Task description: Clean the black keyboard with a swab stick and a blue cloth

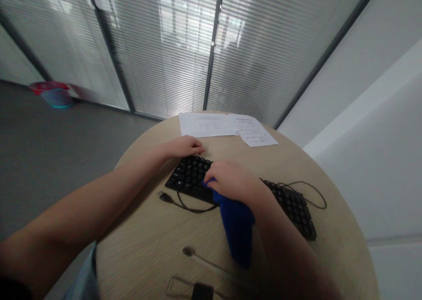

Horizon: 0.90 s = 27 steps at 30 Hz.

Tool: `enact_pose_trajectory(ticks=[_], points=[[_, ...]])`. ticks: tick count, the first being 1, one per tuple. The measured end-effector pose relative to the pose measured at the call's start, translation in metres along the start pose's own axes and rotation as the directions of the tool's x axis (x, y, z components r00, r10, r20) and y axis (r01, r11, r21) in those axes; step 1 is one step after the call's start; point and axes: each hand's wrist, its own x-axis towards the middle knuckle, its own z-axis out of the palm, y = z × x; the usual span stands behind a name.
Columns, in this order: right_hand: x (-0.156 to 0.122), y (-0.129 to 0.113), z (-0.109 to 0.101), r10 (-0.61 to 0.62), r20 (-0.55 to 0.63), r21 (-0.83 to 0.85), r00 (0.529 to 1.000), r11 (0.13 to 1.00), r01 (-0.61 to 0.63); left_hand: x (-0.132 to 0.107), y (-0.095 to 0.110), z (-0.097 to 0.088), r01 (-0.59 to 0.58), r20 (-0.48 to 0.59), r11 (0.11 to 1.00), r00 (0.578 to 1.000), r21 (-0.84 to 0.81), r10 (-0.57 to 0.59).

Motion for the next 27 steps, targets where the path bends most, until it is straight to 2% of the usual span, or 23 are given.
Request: enact_pose_trajectory(ticks=[6,11,18,24,27], points=[[0.01,-0.001,0.012,0.012,0.018,-0.057,1.0,0.998,-0.011,-0.001,0.025,0.006,-0.048,-0.023,0.991,0.998,0.123,0.051],[0.009,-0.003,0.009,0.033,0.03,-0.056,0.999,0.998,-0.032,-0.001,0.039,0.016,-0.1,-0.028,0.989,0.994,0.105,0.103],[0.011,0.003,0.007,0.041,0.088,0.015,0.995,0.999,-0.042,0.0,0.041,0.021,-0.078,0.064,0.989,0.995,0.125,0.071],[0.014,0.004,0.011,0.045,-0.018,0.015,0.999,0.999,-0.045,-0.002,0.043,0.018,-0.082,0.099,0.989,0.993,0.119,0.071],[0.013,0.007,0.011,0.041,0.004,0.071,0.999,0.997,-0.042,-0.002,0.043,0.016,-0.066,0.102,0.99,0.993,0.123,0.053]])
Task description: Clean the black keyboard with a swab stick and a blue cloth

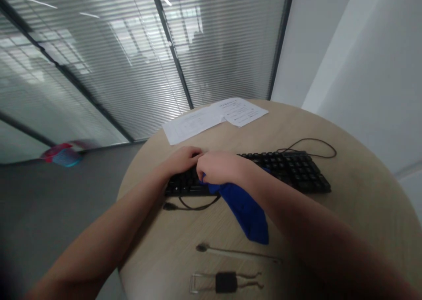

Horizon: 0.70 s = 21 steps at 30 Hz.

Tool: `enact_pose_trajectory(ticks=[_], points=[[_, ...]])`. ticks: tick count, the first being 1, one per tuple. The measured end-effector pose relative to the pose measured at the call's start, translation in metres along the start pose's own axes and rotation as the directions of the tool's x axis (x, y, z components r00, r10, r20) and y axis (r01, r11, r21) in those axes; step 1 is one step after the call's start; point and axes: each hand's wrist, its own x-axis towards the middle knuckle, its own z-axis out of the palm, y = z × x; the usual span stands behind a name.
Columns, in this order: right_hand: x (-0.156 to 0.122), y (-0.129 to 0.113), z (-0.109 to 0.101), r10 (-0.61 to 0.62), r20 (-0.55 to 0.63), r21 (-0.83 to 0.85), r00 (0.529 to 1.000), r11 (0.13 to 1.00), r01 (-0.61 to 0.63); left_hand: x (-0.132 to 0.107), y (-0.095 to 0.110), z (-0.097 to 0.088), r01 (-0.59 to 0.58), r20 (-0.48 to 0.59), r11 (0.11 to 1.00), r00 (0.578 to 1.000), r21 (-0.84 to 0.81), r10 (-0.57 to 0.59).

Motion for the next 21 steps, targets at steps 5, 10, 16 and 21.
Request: enact_pose_trajectory(ticks=[5,10,16,21], points=[[-0.001,-0.001,0.0,0.024,0.02,0.02,1.0,1.0,-0.024,-0.001,0.0,-0.001,0.012,0.015,0.999,1.0,-0.03,-0.011],[-0.002,-0.009,-0.003,0.057,-0.017,-0.01,0.998,0.998,-0.057,-0.001,0.002,-0.003,0.033,0.028,0.999,0.999,-0.034,-0.032],[-0.002,-0.006,-0.005,0.046,0.028,0.029,0.999,0.998,-0.047,-0.001,0.0,-0.004,0.021,0.029,0.999,0.999,-0.036,-0.02],[-0.002,-0.009,-0.003,0.063,-0.045,0.004,0.997,0.998,-0.063,-0.001,0.001,-0.005,0.029,0.029,0.999,0.999,-0.031,-0.028]])
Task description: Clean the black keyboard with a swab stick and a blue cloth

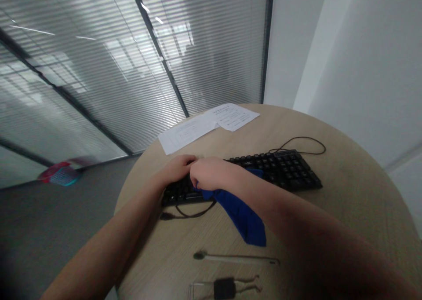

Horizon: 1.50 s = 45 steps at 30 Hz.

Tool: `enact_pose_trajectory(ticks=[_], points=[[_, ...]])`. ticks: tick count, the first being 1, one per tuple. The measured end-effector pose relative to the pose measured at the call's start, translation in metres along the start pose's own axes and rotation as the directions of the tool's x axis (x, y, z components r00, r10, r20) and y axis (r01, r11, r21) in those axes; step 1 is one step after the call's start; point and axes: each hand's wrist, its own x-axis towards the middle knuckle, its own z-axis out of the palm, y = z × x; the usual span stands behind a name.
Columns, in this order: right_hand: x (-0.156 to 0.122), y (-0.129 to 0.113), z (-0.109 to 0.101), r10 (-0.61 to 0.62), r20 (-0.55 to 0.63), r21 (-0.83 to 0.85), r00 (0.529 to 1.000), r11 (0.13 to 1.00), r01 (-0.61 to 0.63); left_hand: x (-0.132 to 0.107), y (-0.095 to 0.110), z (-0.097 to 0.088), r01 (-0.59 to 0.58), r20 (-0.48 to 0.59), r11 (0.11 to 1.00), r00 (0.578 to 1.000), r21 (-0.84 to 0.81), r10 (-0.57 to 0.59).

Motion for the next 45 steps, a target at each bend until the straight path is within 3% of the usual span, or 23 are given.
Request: enact_pose_trajectory(ticks=[6,13,19,25,35,41,45], points=[[0.0,-0.003,-0.003,0.014,0.07,0.01,0.997,1.0,-0.015,0.0,0.0,0.001,0.008,-0.017,1.0,1.0,0.003,-0.008],[0.002,-0.003,0.005,0.055,-0.034,-0.001,0.998,0.998,-0.056,-0.001,-0.003,0.003,0.005,-0.014,1.0,1.0,-0.012,-0.005],[0.0,-0.002,0.001,0.008,0.047,-0.016,0.999,1.0,-0.007,-0.001,-0.002,0.002,-0.007,-0.006,1.0,1.0,-0.005,0.007],[-0.001,-0.002,0.004,0.015,-0.025,-0.023,1.0,1.0,-0.016,0.0,-0.003,0.002,-0.016,-0.007,1.0,1.0,0.003,0.016],[-0.002,0.017,-0.006,-0.068,0.121,0.071,0.99,0.996,0.059,0.001,-0.006,0.006,-0.046,-0.031,0.999,0.998,-0.004,0.046],[-0.01,0.017,-0.017,0.035,0.238,0.08,0.971,0.995,-0.055,0.001,-0.007,0.007,-0.05,-0.035,0.999,0.998,0.019,0.051],[-0.007,0.016,-0.011,-0.003,0.186,0.056,0.982,0.998,-0.008,0.0,-0.006,0.006,-0.04,-0.032,0.999,0.999,0.03,0.041]])
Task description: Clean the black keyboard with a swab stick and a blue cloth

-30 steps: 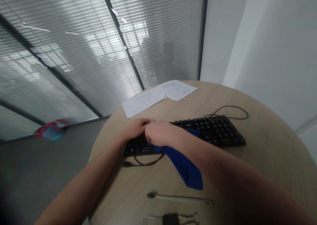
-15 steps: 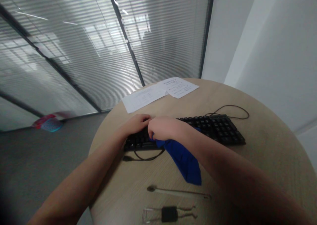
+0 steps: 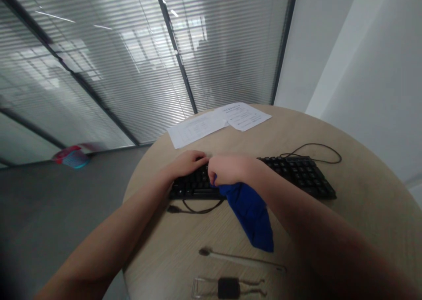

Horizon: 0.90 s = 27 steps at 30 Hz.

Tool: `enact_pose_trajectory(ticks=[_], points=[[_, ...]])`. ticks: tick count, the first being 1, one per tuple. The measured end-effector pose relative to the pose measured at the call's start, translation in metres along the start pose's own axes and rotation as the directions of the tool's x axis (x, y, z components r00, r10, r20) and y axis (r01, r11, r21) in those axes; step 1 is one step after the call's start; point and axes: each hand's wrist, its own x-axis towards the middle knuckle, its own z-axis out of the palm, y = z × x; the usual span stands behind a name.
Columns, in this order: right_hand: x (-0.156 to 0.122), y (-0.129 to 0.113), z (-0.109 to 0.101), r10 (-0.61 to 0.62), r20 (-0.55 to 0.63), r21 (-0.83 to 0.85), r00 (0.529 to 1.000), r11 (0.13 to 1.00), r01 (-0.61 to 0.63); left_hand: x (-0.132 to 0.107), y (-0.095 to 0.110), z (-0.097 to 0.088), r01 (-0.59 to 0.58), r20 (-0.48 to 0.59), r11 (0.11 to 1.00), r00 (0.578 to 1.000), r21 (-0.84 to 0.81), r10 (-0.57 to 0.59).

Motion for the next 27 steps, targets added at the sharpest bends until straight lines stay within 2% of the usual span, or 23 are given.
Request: enact_pose_trajectory(ticks=[3,8,13,17,23,27], points=[[0.003,-0.002,0.004,-0.01,-0.048,-0.042,0.999,0.999,0.007,0.0,0.001,0.0,0.016,0.004,1.0,1.0,0.002,-0.016],[0.001,-0.007,0.006,0.023,-0.022,-0.055,0.999,0.998,-0.025,0.0,0.0,0.0,0.021,0.005,1.0,1.0,-0.005,-0.021],[0.002,-0.012,0.008,0.038,-0.095,-0.1,0.995,0.994,-0.048,0.001,-0.002,0.001,0.013,0.007,1.0,1.0,-0.022,-0.012],[0.003,-0.01,0.008,0.032,-0.043,-0.098,0.999,0.995,-0.036,0.001,-0.002,0.001,0.003,0.003,1.0,1.0,-0.019,-0.003],[0.003,-0.009,0.007,0.057,-0.063,-0.069,0.996,0.996,-0.061,0.0,-0.004,0.001,0.0,0.001,1.0,1.0,-0.012,0.0],[-0.004,-0.01,0.0,0.077,0.011,-0.049,0.997,0.996,-0.076,0.0,-0.004,0.001,0.003,-0.001,1.0,1.0,-0.004,-0.003]])
